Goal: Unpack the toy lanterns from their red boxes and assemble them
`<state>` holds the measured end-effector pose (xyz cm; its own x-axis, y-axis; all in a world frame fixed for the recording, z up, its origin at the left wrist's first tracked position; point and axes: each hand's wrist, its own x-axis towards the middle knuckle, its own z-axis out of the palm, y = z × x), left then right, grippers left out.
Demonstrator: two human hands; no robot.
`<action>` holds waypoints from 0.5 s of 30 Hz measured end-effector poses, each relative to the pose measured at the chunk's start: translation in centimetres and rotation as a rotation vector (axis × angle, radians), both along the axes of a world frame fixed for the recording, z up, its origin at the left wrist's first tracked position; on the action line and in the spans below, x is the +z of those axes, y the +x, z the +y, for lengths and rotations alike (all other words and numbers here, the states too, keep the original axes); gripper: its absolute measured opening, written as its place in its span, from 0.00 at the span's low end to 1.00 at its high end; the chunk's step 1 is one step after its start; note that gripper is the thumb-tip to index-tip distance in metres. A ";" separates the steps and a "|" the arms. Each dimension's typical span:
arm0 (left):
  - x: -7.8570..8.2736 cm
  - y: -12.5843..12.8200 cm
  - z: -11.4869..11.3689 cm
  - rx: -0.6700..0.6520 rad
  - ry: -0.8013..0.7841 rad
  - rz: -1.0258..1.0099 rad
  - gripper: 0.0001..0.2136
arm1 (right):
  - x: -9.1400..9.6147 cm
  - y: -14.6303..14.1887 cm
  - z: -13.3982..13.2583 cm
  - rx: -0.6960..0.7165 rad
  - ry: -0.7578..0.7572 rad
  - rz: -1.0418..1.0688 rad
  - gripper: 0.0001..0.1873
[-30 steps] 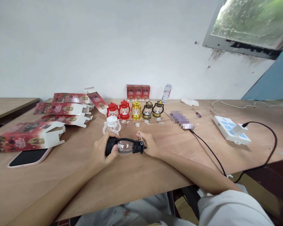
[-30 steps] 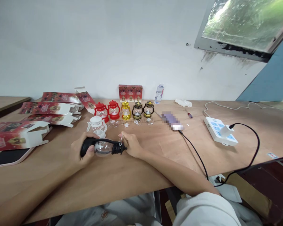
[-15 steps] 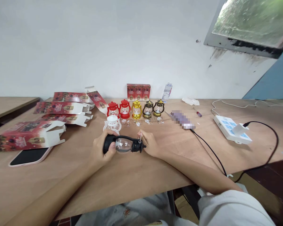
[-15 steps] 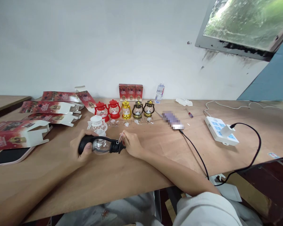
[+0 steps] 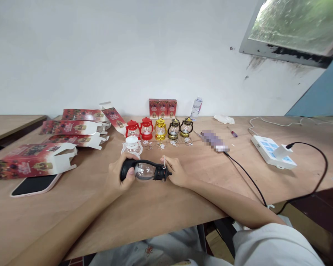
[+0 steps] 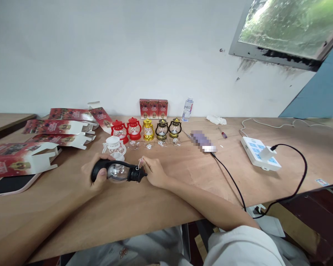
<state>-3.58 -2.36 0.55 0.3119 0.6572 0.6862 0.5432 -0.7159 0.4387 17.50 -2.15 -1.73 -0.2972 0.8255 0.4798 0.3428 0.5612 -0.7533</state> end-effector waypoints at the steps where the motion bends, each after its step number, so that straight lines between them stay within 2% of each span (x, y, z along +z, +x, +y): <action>1: 0.0 0.0 0.0 0.005 -0.003 0.004 0.13 | 0.0 0.0 0.0 0.002 -0.001 0.000 0.22; 10: 0.8 0.2 -1.2 0.050 -0.014 0.079 0.12 | -0.3 0.0 -0.1 0.031 -0.048 -0.018 0.23; 15: 0.6 0.1 -1.1 0.062 0.027 0.092 0.12 | -0.2 -0.2 -0.2 0.035 -0.048 -0.007 0.22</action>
